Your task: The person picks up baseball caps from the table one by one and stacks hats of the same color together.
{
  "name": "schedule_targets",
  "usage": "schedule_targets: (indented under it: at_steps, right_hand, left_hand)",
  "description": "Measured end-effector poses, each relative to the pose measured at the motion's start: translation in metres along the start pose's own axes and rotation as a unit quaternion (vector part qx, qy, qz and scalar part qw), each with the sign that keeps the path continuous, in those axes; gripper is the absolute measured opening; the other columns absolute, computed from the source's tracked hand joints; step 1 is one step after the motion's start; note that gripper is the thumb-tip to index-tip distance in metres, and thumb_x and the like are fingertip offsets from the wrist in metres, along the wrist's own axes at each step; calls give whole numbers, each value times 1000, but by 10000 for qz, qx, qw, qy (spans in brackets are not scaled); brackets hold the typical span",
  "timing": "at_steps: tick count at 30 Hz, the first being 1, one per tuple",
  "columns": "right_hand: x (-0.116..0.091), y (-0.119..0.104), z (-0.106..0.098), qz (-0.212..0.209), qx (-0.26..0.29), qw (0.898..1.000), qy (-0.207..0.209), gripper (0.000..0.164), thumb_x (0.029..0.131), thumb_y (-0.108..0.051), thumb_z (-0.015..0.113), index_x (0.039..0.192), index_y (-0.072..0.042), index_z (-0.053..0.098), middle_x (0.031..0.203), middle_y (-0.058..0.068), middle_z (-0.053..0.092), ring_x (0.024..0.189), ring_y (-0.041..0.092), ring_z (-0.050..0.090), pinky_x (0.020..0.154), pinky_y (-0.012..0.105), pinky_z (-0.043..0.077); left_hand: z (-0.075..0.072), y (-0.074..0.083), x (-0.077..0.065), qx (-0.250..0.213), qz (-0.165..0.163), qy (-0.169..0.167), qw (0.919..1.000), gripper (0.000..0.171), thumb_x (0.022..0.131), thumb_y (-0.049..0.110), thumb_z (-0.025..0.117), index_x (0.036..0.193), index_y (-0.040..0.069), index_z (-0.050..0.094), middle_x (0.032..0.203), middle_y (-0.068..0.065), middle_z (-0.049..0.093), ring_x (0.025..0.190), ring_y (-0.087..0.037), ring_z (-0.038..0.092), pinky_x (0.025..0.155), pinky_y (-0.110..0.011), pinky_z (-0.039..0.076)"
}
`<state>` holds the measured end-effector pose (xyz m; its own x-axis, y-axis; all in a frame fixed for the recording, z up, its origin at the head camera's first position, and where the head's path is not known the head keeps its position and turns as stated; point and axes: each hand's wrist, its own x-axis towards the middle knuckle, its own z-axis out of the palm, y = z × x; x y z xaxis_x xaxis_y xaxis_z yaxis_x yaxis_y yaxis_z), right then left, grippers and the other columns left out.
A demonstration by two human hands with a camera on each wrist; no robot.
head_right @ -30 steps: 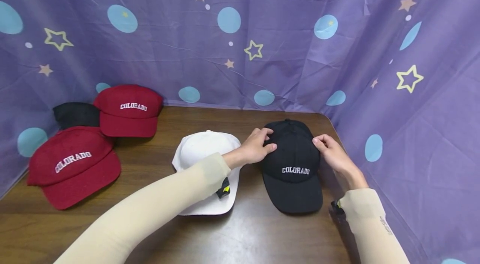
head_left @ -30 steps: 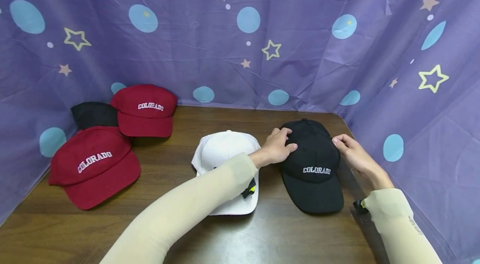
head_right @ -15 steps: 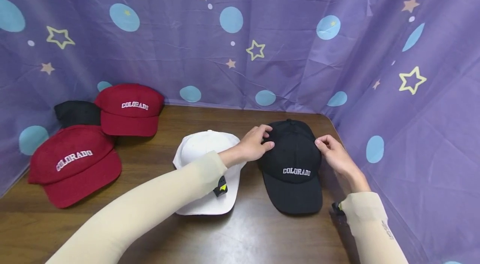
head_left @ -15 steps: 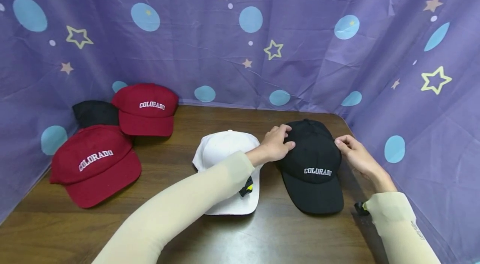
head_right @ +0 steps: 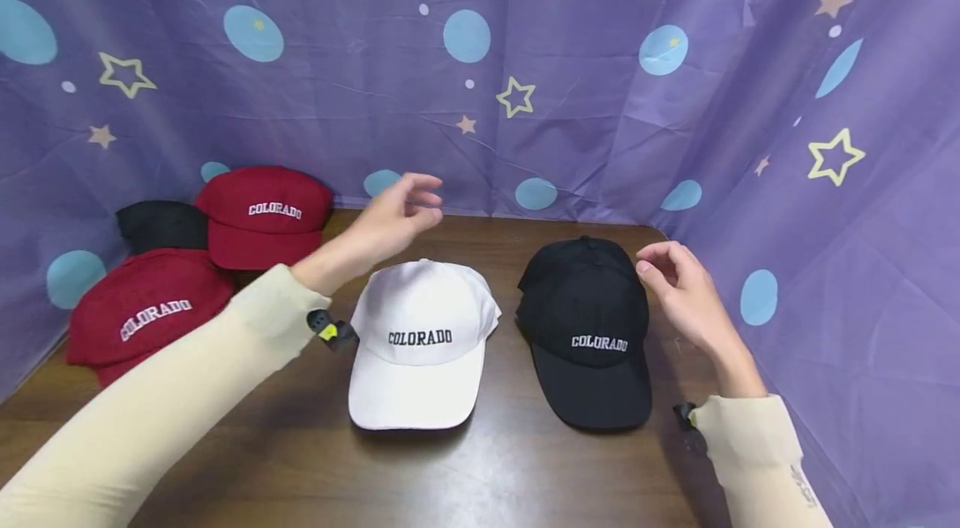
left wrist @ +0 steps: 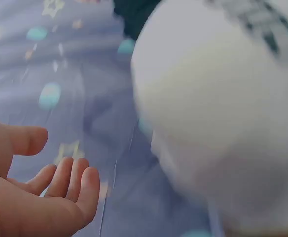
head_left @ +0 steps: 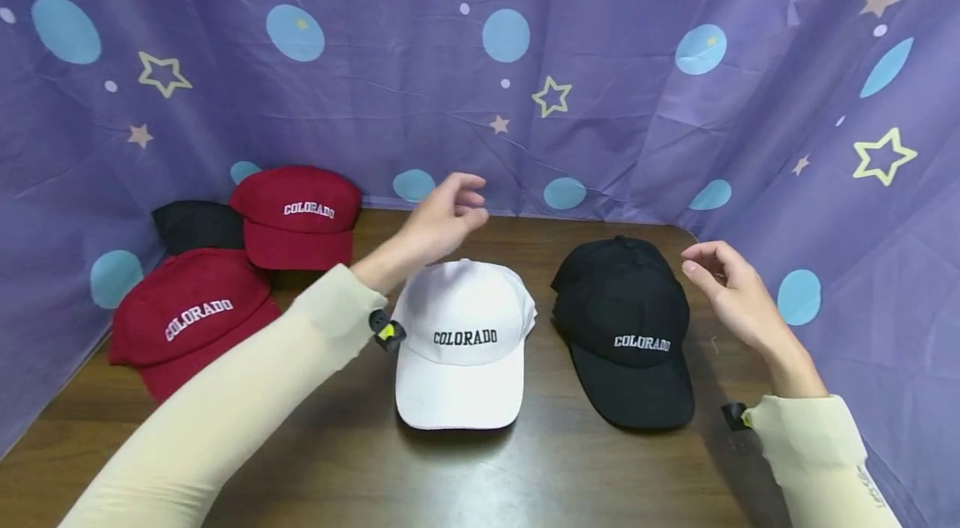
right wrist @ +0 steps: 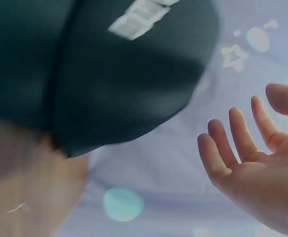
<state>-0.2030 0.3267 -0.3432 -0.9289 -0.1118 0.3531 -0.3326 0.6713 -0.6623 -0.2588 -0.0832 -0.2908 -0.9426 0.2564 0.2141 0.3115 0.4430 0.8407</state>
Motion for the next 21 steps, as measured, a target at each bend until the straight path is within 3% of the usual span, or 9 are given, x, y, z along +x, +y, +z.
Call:
schedule_targets:
  at_steps: [7, 13, 17, 21]
  right_hand:
    - [-1, -50, 4, -571, 430, 9974, -50, 22, 97, -14, 58, 118, -9, 58, 110, 5, 59, 98, 11, 55, 82, 10, 42]
    - [-6, -94, 9, -760, 542, 9946, -459, 27, 95, -8, 58, 122, -4, 56, 117, 5, 58, 104, 17, 57, 86, 14, 44]
    - [-9, -105, 14, -904, 618, 9921, -618, 28, 94, -5, 59, 122, -6, 56, 120, 5, 56, 109, 19, 55, 90, 17, 44]
    - [-10, -100, 25, -1371, 514, 9860, -797, 33, 94, -6, 60, 126, -10, 55, 124, 6, 54, 114, 20, 51, 97, 30, 42]
  left_hand:
    - [-92, -32, -19, 45, -525, 751, 9958, 46, 96, 21, 58, 138, 12, 41, 124, -10, 54, 109, -20, 53, 88, -37, 44]
    - [-148, -74, -49, 518, -1004, 941, 9891, 55, 97, 35, 54, 143, 11, 34, 130, -13, 49, 113, -24, 49, 92, -42, 42]
    - [-181, -105, -68, 873, -1171, 1127, 9828, 57, 98, 38, 52, 144, 10, 33, 130, -13, 48, 113, -22, 48, 88, -31, 41]
    - [-217, -132, -87, 1050, -1462, 1338, 9745, 60, 98, 40, 49, 146, 9, 30, 122, -2, 52, 103, -7, 50, 78, -14, 41]
